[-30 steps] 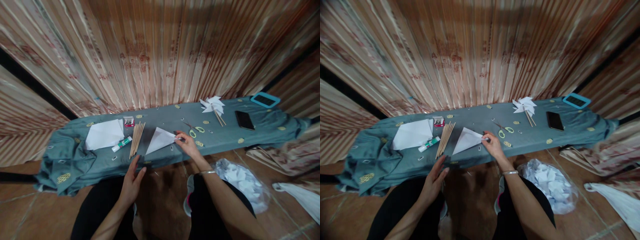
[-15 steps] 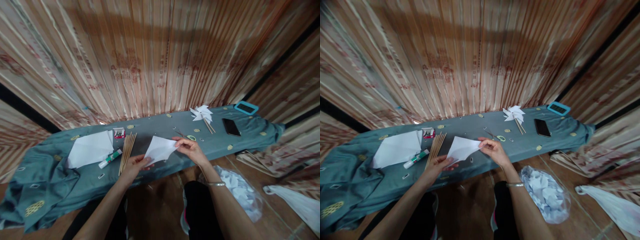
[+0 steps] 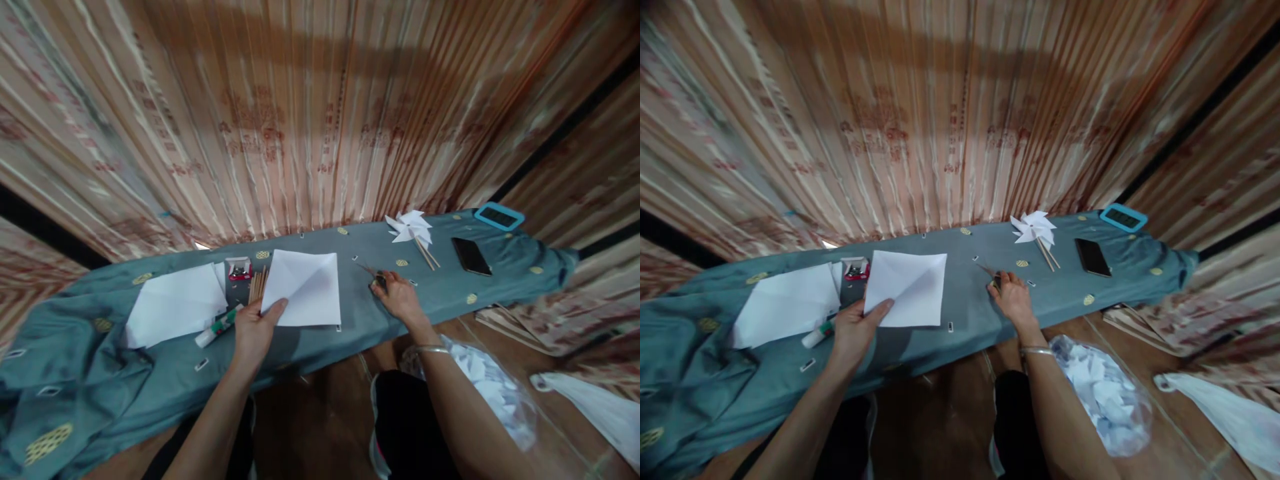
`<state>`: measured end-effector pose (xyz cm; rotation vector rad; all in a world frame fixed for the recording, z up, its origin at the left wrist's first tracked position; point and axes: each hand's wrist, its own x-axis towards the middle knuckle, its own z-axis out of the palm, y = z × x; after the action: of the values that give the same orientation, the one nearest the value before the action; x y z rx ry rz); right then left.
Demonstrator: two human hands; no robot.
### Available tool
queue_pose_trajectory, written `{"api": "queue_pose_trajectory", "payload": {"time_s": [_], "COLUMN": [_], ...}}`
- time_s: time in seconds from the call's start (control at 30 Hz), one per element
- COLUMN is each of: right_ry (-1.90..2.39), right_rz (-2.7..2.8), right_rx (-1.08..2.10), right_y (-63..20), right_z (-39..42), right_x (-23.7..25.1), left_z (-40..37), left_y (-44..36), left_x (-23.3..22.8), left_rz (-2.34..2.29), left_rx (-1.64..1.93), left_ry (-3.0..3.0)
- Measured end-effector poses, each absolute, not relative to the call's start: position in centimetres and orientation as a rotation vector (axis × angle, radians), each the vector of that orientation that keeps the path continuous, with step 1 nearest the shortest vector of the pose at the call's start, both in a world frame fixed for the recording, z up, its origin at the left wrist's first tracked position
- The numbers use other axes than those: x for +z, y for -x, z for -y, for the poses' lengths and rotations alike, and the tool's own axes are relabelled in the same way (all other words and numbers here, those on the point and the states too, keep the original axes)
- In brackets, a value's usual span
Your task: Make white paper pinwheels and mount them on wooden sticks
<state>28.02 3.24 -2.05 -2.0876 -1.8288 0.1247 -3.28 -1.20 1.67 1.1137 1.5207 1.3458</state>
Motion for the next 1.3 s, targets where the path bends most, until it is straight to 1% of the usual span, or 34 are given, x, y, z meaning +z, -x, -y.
{"api": "queue_pose_trajectory", "payload": {"time_s": [0.17,0.3,0.47,0.63,0.67,0.7,0.77,0.8,0.83,0.87,0.97,1.07,1.17,1.3], "right_ry": [2.188,2.240,2.214,2.194,2.171,2.121,1.903,1.722,1.542,1.407,1.178,1.125,1.102,1.094], "right_rz": [1.898,1.904,1.968,1.915,1.892,1.845,1.655,1.492,1.352,1.240,1.076,1.108,1.163,1.195], "right_rx": [0.006,-0.071,-0.002,0.134,0.184,0.299,0.701,0.973,1.172,1.277,1.418,1.550,1.647,1.690], "right_y": [-28.0,-28.1,-27.9,-27.8,-27.7,-27.4,-26.6,-26.1,-25.6,-25.0,-23.3,-21.6,-20.0,-19.2], "right_z": [-3.4,-3.5,-3.1,-2.4,-2.2,-1.9,-1.3,-0.9,-0.4,0.1,1.7,2.9,3.4,3.2], "right_x": [-2.3,-2.3,-2.2,-2.0,-1.9,-1.8,-1.4,-1.0,-0.5,0.1,2.1,3.2,3.0,2.0], "left_z": [0.9,0.9,1.4,1.6,1.6,1.5,1.5,1.4,1.4,1.4,1.3,1.2,1.1,0.8], "left_y": [4.6,5.4,5.8,6.4,6.5,6.6,6.7,6.8,6.8,6.8,6.7,6.3,5.6,4.9], "left_x": [2.2,2.4,3.8,4.6,4.6,4.6,4.6,4.6,4.6,4.7,4.8,4.6,4.3,3.8], "left_rz": [-1.650,-1.666,-1.699,-1.738,-1.742,-1.747,-1.761,-1.768,-1.775,-1.782,-1.793,-1.756,-1.704,-1.688], "left_rx": [1.379,1.445,1.478,1.484,1.483,1.484,1.480,1.479,1.474,1.468,1.455,1.442,1.426,1.428], "left_ry": [-1.251,-1.275,-1.312,-1.363,-1.365,-1.364,-1.366,-1.375,-1.394,-1.423,-1.536,-1.626,-1.649,-1.581]}}
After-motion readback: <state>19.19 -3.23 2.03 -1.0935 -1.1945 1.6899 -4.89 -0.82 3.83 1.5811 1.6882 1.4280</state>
